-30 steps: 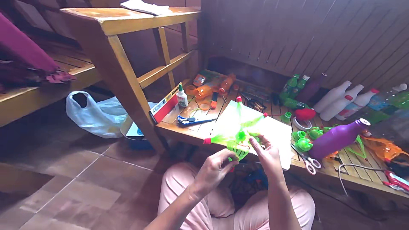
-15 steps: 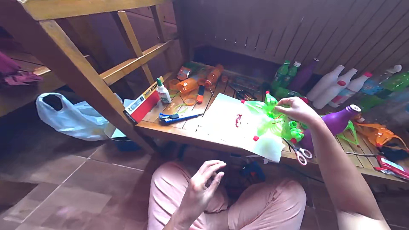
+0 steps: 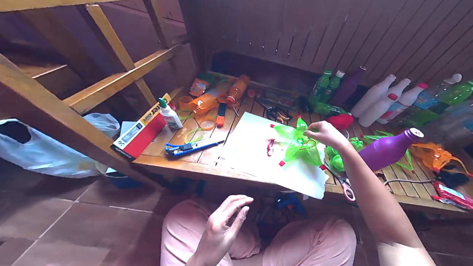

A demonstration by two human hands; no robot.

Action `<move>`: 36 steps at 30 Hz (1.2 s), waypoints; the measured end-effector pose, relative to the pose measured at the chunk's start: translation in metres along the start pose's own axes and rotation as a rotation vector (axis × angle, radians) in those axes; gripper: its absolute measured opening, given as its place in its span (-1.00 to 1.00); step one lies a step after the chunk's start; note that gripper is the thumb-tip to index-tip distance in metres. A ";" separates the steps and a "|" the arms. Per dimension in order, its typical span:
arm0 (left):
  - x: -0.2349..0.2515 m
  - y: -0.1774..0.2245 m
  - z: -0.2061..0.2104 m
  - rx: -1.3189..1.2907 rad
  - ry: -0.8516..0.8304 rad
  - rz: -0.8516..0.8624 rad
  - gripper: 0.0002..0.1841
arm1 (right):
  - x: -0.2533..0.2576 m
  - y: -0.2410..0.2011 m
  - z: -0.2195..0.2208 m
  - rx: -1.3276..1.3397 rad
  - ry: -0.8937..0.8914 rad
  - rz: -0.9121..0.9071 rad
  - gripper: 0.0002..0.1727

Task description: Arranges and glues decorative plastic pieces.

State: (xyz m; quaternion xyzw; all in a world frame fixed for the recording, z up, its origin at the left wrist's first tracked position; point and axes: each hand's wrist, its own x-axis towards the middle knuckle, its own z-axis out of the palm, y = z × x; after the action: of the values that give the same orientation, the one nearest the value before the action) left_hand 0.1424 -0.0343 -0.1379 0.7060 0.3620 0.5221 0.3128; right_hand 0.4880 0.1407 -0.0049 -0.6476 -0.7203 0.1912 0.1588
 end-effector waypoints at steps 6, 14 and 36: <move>-0.002 -0.007 -0.001 -0.010 -0.004 -0.002 -0.75 | 0.003 -0.007 0.002 0.003 0.021 0.018 -0.70; 0.000 -0.009 -0.004 0.012 -0.016 -0.007 -0.74 | 0.007 -0.010 -0.002 0.012 -0.045 0.095 -0.69; 0.120 0.019 -0.031 0.321 -0.289 0.213 -0.69 | -0.050 -0.116 0.009 0.037 0.349 -0.347 -0.65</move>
State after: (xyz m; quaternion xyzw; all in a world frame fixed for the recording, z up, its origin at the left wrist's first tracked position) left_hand 0.1393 0.0586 -0.0532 0.8482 0.3153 0.3816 0.1884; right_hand 0.3885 0.0807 0.0440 -0.5342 -0.7789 0.0597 0.3231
